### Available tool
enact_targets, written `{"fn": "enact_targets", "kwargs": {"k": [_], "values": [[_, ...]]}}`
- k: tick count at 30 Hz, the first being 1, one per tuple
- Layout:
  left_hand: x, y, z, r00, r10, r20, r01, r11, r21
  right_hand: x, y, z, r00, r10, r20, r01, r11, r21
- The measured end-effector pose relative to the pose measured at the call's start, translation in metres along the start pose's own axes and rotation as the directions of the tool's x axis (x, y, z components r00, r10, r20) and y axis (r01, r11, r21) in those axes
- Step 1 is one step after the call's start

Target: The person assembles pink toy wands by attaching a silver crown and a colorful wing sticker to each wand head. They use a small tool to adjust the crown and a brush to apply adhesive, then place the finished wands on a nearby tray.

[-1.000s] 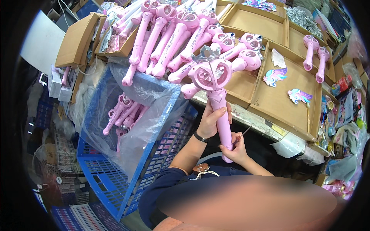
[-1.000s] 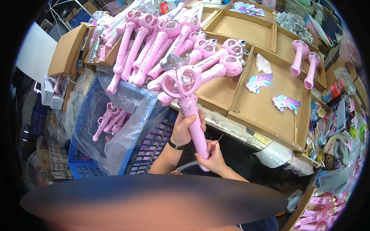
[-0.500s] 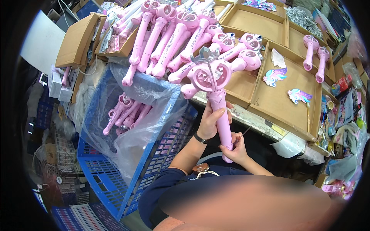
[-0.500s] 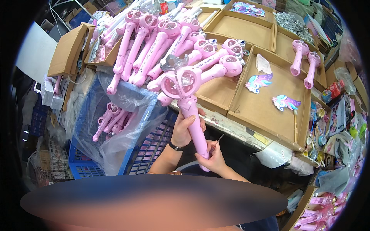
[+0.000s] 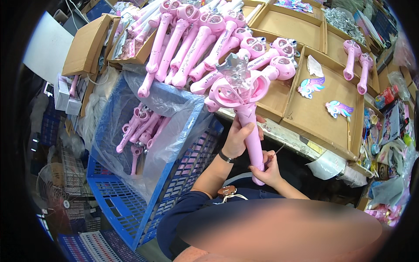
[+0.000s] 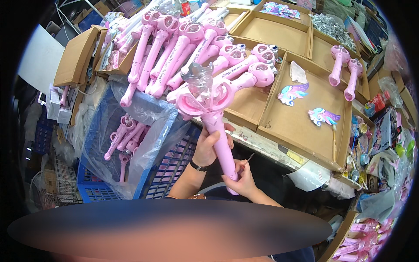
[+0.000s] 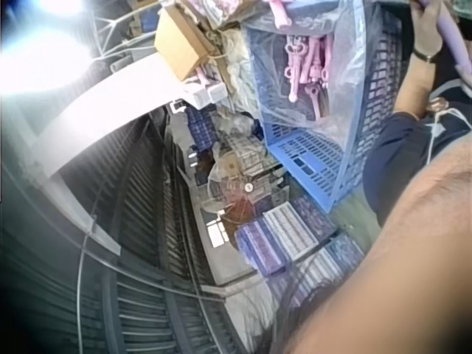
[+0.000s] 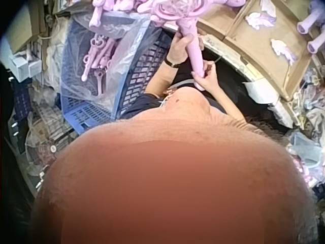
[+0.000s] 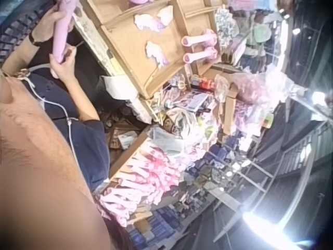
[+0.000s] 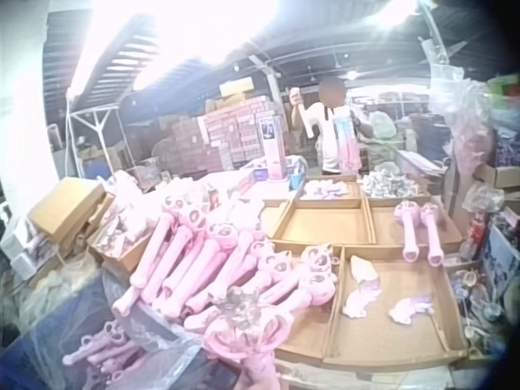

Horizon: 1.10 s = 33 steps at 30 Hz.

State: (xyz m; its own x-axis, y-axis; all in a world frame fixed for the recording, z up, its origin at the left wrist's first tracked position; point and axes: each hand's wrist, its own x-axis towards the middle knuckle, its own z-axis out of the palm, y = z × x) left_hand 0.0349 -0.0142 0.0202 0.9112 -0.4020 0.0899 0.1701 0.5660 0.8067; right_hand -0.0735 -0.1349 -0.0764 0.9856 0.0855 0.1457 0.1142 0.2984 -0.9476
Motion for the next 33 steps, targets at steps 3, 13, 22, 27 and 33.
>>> {"fn": "enact_targets", "kwargs": {"k": [3, 13, 22, 27, 33], "values": [[0.013, 0.014, -0.003, 0.993, 0.121, 0.015, -0.120, 0.992, -0.029, -0.005, -0.004, -0.001, 0.998, -0.005, 0.064, 0.002, 0.999, 0.041], [0.009, 0.000, -0.004, 0.993, 0.070, 0.098, -0.073, 0.997, 0.033, 0.000, -0.012, -0.003, 0.983, -0.170, 0.068, 0.177, 0.977, -0.117], [0.003, -0.008, 0.001, 0.996, 0.076, 0.041, -0.073, 0.995, -0.061, -0.004, -0.014, -0.002, 0.991, -0.127, 0.044, 0.132, 0.983, -0.131], [0.002, -0.009, 0.002, 0.999, 0.041, 0.015, -0.040, 0.999, -0.034, -0.005, -0.013, -0.001, 0.993, -0.115, 0.027, 0.117, 0.983, -0.144], [0.005, -0.004, 0.002, 0.994, 0.058, 0.093, -0.058, 0.998, -0.009, -0.005, -0.013, -0.003, 0.990, -0.133, 0.039, 0.137, 0.980, -0.145]]}}
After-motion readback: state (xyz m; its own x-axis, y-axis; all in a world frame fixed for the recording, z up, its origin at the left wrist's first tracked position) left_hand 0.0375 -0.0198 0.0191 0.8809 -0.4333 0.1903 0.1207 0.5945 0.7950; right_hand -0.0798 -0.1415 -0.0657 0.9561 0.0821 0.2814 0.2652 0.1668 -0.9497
